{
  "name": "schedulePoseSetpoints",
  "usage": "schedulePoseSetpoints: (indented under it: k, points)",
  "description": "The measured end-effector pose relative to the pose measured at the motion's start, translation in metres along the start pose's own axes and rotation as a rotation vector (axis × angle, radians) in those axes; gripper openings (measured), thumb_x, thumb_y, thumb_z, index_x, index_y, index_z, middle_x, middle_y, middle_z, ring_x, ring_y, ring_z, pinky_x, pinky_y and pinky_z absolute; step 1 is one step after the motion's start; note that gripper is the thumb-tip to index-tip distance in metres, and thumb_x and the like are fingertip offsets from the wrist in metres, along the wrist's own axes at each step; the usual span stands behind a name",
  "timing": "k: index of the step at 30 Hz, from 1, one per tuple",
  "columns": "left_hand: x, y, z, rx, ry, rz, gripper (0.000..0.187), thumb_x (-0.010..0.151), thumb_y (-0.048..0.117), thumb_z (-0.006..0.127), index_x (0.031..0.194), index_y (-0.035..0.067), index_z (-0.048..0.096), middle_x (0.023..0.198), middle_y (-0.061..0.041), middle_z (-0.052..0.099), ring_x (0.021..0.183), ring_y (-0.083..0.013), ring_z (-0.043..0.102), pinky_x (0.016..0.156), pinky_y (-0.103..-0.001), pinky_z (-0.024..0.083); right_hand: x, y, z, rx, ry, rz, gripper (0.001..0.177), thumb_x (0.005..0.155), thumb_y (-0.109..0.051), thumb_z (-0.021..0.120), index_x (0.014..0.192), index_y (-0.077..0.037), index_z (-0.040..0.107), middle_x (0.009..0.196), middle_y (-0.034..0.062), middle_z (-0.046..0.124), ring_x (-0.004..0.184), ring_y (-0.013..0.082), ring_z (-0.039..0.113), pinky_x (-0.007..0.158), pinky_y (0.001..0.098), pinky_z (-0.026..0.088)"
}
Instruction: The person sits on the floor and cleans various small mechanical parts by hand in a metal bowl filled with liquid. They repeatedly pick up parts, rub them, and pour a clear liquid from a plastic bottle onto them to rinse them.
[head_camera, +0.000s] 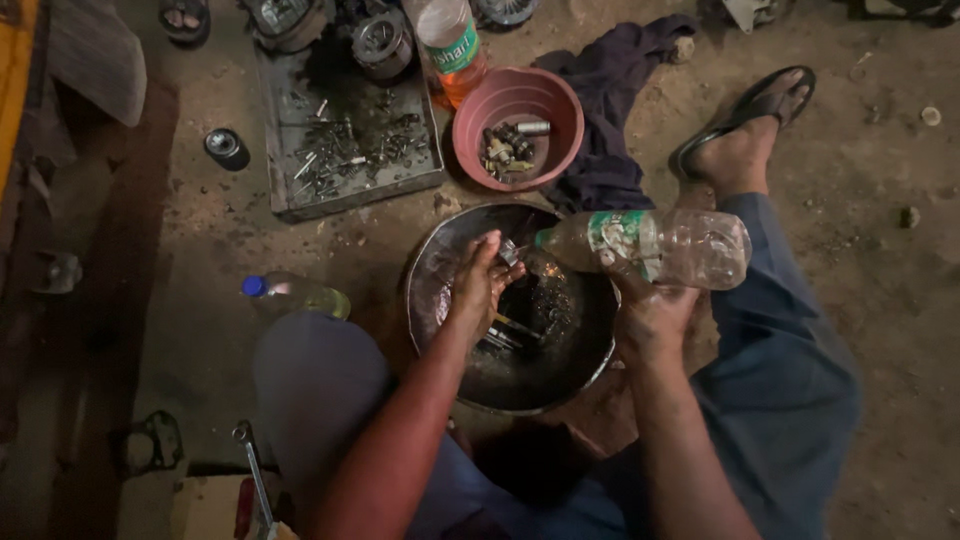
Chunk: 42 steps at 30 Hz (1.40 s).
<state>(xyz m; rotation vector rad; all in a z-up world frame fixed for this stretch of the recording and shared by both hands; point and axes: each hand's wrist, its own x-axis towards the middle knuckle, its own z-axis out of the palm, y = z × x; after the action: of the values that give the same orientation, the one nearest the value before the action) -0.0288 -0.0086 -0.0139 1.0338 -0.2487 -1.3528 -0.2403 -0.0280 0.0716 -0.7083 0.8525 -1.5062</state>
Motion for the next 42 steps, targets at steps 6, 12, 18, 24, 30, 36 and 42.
schedulePoseSetpoints:
  k: [6, 12, 18, 24, 30, 36, 42]
  points:
    - [-0.005, 0.014, 0.010, 0.045, 0.143, -0.079, 0.045, 0.096, 0.035, 0.067, 0.128, 0.009, 0.050, 0.103, -0.012, 0.062, 0.089, -0.0219, 0.067, 0.083, -0.038, 0.061, -0.001, -0.009, 0.011, -0.034, 0.049, 0.034, 0.074, 0.076, 0.019, 0.076, 0.138, -0.008, 0.046, 0.129, 0.0097, 0.058, 0.116, 0.0250, 0.065, 0.100, 0.0418, 0.061]
    - [0.010, -0.003, -0.007, 0.037, 0.099, -0.040, 0.051, 0.089, 0.025, 0.077, 0.129, 0.007, 0.050, 0.109, -0.007, 0.064, 0.096, -0.0212, 0.069, 0.089, -0.035, 0.062, -0.002, -0.015, 0.015, -0.044, 0.038, 0.039, 0.066, 0.080, 0.017, 0.076, 0.136, -0.004, 0.049, 0.126, 0.0117, 0.061, 0.113, 0.0263, 0.067, 0.099, 0.0411, 0.061]
    - [0.004, 0.006, -0.001, 0.017, 0.149, -0.080, 0.050, 0.089, 0.031, 0.077, 0.127, 0.006, 0.057, 0.104, -0.011, 0.063, 0.085, -0.0233, 0.069, 0.078, -0.035, 0.061, -0.002, -0.018, 0.016, -0.078, 0.062, 0.035, 0.063, 0.079, 0.017, 0.078, 0.133, -0.002, 0.053, 0.122, 0.0120, 0.063, 0.110, 0.0259, 0.068, 0.096, 0.0409, 0.063]
    - [-0.003, 0.014, 0.010, 0.069, 0.161, -0.019, 0.053, 0.085, 0.030, 0.075, 0.130, 0.009, 0.057, 0.109, -0.007, 0.065, 0.086, -0.0217, 0.071, 0.077, -0.033, 0.062, -0.003, -0.019, 0.017, -0.035, 0.044, 0.038, 0.064, 0.079, 0.017, 0.078, 0.134, -0.003, 0.051, 0.122, 0.0118, 0.062, 0.110, 0.0259, 0.068, 0.097, 0.0409, 0.063]
    - [-0.005, 0.017, 0.012, 0.144, 0.216, -0.047, 0.059, 0.084, 0.020, 0.082, 0.133, 0.004, 0.053, 0.113, -0.018, 0.065, 0.087, -0.0239, 0.072, 0.080, -0.034, 0.063, -0.003, -0.024, 0.021, -0.026, 0.050, 0.055, 0.064, 0.078, 0.018, 0.076, 0.133, -0.004, 0.051, 0.121, 0.0122, 0.062, 0.111, 0.0263, 0.068, 0.096, 0.0411, 0.063]
    - [-0.020, 0.035, 0.029, 0.186, 0.257, -0.033, 0.063, 0.081, 0.025, 0.078, 0.137, 0.006, 0.056, 0.119, -0.016, 0.065, 0.078, -0.0211, 0.074, 0.072, -0.032, 0.064, -0.004, -0.024, 0.022, -0.032, 0.034, 0.038, 0.061, 0.080, 0.019, 0.075, 0.132, -0.003, 0.052, 0.121, 0.0129, 0.062, 0.109, 0.0270, 0.068, 0.095, 0.0426, 0.063]
    - [-0.009, 0.027, 0.017, 0.147, 0.245, -0.055, 0.060, 0.082, 0.024, 0.081, 0.134, 0.003, 0.058, 0.119, -0.017, 0.068, 0.075, -0.0221, 0.072, 0.068, -0.031, 0.064, -0.003, -0.023, 0.020, -0.068, 0.042, 0.057, 0.058, 0.082, 0.017, 0.075, 0.132, -0.003, 0.053, 0.121, 0.0124, 0.063, 0.110, 0.0261, 0.069, 0.095, 0.0418, 0.063]
